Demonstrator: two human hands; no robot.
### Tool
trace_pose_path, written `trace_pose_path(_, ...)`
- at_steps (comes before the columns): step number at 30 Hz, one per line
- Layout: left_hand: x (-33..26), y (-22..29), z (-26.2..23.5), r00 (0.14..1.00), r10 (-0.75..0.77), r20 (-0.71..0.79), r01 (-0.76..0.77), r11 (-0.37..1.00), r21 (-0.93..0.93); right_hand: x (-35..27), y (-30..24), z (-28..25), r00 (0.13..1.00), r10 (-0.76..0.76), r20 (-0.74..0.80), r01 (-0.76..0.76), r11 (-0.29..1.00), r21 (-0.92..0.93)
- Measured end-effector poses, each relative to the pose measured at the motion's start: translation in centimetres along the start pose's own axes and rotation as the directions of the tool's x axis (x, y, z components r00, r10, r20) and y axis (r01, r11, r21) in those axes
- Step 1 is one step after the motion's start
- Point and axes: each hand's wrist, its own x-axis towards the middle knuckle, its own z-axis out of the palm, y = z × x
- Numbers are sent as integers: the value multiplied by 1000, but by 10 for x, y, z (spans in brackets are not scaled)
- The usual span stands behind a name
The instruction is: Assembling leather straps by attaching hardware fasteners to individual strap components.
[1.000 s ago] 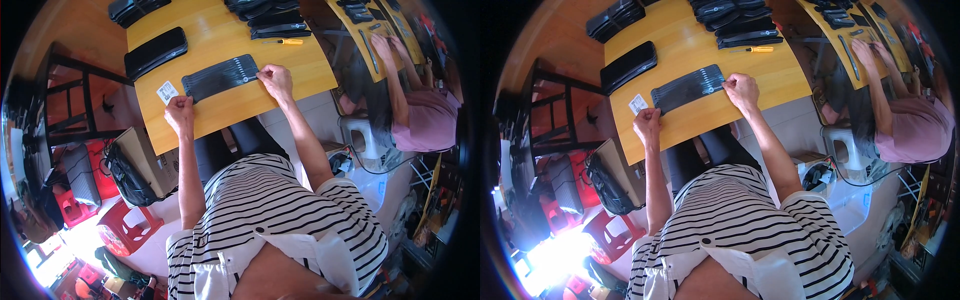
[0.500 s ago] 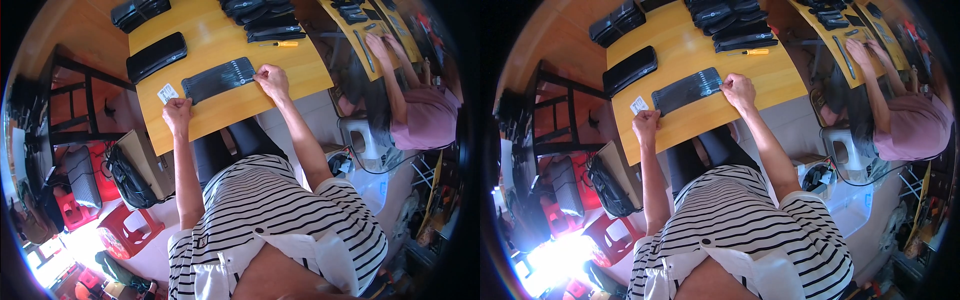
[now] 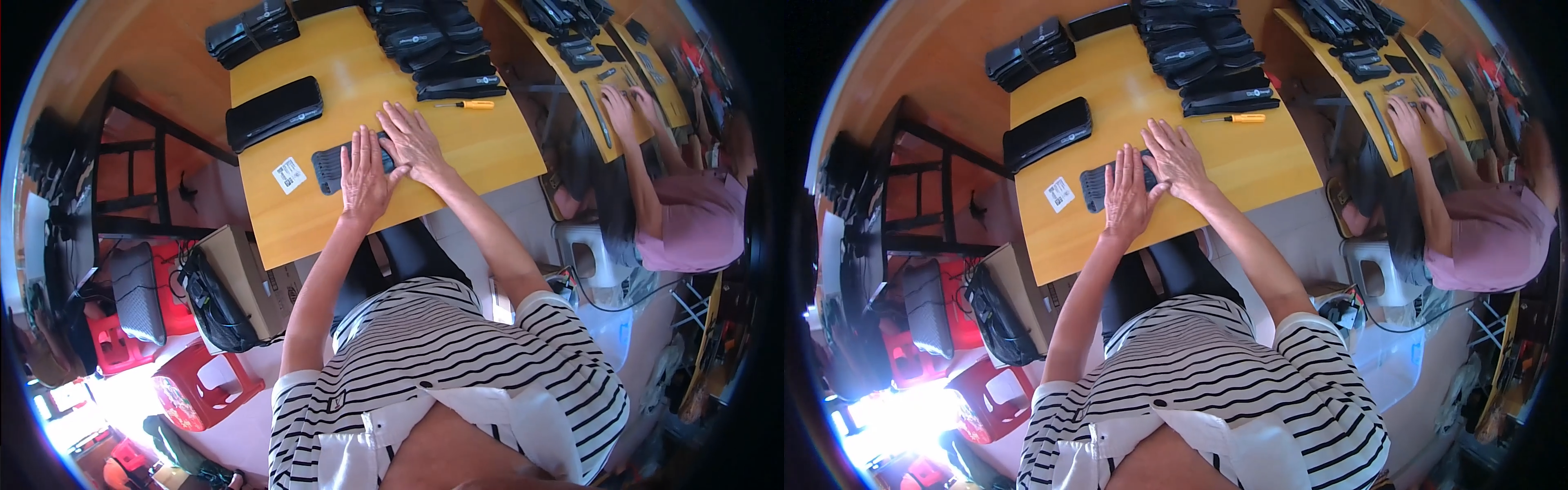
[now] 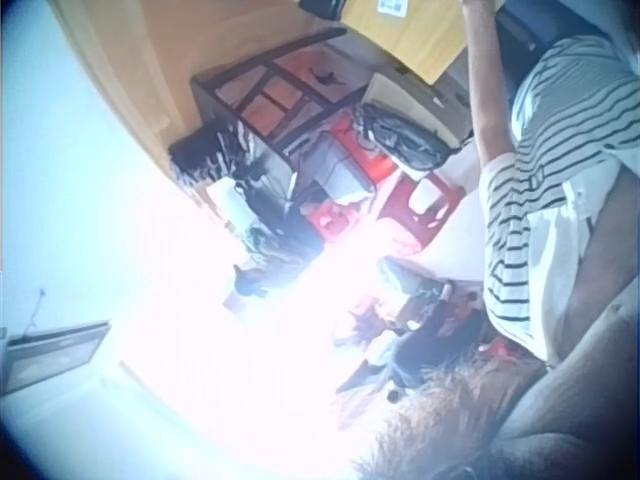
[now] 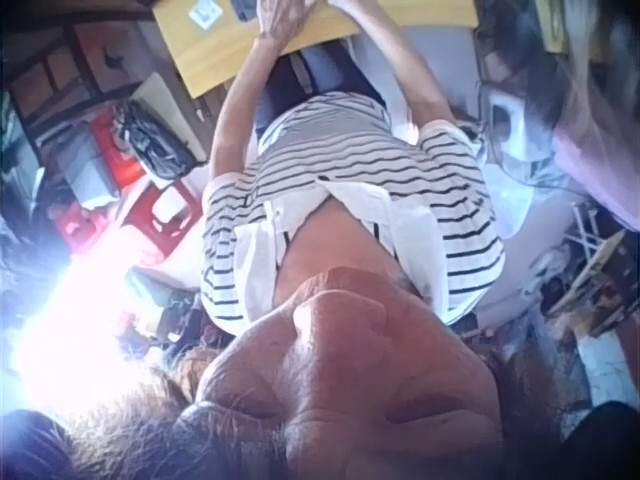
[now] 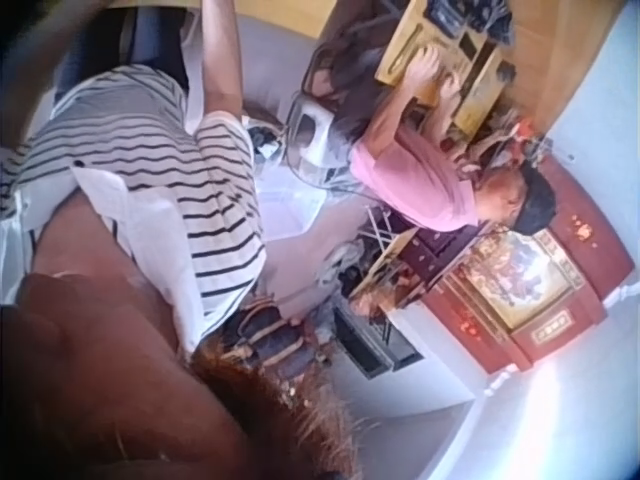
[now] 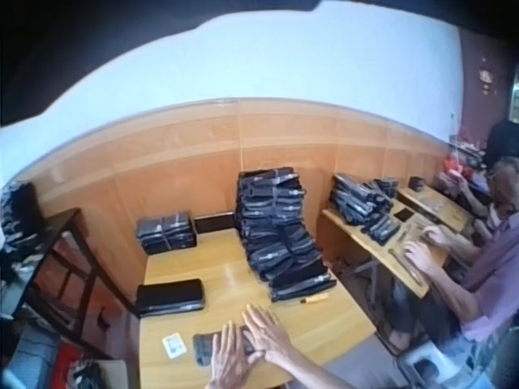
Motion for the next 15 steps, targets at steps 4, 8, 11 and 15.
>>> trace_pose_path(4, 3, -6, 7, 997, -13, 70, 9, 998, 55, -4, 9, 12, 998, -27, 53, 27, 1000, 3)
trace_pose_path(8, 3, -7, 8, 999, -3, 32, 1, 998, 58, -2, 4, 9, 996, -11, 85, 16, 998, -54)
trace_pose_path(11, 4, -9, 10, 999, -15, 37, 12, 998, 66, -2, 5, 9, 995, 0, 97, 5, 998, -59)
trace_pose_path(15, 2, -12, 6, 998, -53, 40, 50, 996, 70, -2, 4, 8, 996, -1, 87, 6, 999, -53)
